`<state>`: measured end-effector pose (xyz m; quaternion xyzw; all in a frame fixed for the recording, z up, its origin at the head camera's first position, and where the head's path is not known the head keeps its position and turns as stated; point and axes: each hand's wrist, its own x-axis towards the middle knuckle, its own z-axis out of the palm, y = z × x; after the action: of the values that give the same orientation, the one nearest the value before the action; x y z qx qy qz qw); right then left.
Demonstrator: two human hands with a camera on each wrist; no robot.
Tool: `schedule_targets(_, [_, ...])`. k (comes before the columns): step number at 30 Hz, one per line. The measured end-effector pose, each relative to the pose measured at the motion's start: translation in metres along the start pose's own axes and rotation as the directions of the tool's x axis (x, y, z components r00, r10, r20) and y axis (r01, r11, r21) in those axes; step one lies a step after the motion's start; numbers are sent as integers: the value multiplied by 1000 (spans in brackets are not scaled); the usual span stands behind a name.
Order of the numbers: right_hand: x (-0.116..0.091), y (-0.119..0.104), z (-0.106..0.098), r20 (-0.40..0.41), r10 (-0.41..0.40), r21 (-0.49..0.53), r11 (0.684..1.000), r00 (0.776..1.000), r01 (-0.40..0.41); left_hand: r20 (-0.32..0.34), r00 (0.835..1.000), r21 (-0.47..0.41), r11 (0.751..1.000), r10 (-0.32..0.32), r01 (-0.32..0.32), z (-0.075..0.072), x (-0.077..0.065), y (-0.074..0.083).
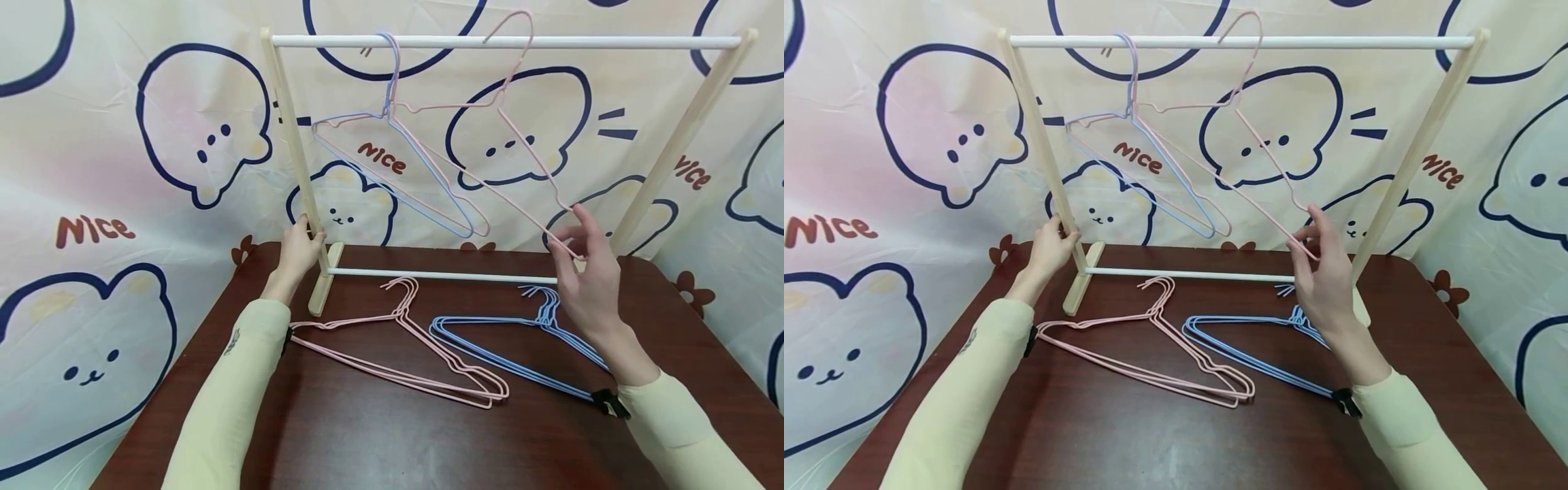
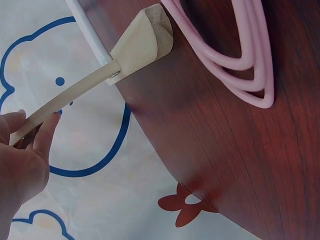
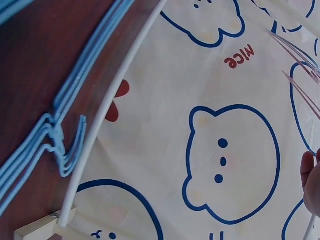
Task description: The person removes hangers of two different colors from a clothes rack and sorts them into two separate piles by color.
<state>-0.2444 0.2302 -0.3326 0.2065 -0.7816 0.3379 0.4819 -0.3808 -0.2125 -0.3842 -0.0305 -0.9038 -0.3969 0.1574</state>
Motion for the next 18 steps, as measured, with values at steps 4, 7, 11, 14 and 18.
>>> schedule_targets(4, [-12, 1, -8, -2, 30, 3, 1000, 1000, -30, -1, 1000, 0, 1000, -1, 1, 0, 0, 0])
schedule_targets(7, [-22, 1, -15, 19, 62, -3, 998, 998, -62, -3, 1000, -1, 1000, -4, 4, 0, 0, 0])
schedule_targets(11, [-34, 2, -23, 59, 107, -8, 994, 993, -106, -8, 1000, 1, 1000, -5, 5, 1, 1, 0])
schedule_targets(14, [-44, 3, -29, 92, 137, -25, 990, 986, -135, -6, 1000, 0, 1000, -3, 3, 1, 1, 0])
schedule_targets(18, [-58, 6, -32, 160, 177, -53, 984, 971, -170, -4, 1000, -6, 1000, -9, 9, 0, 1, 0])
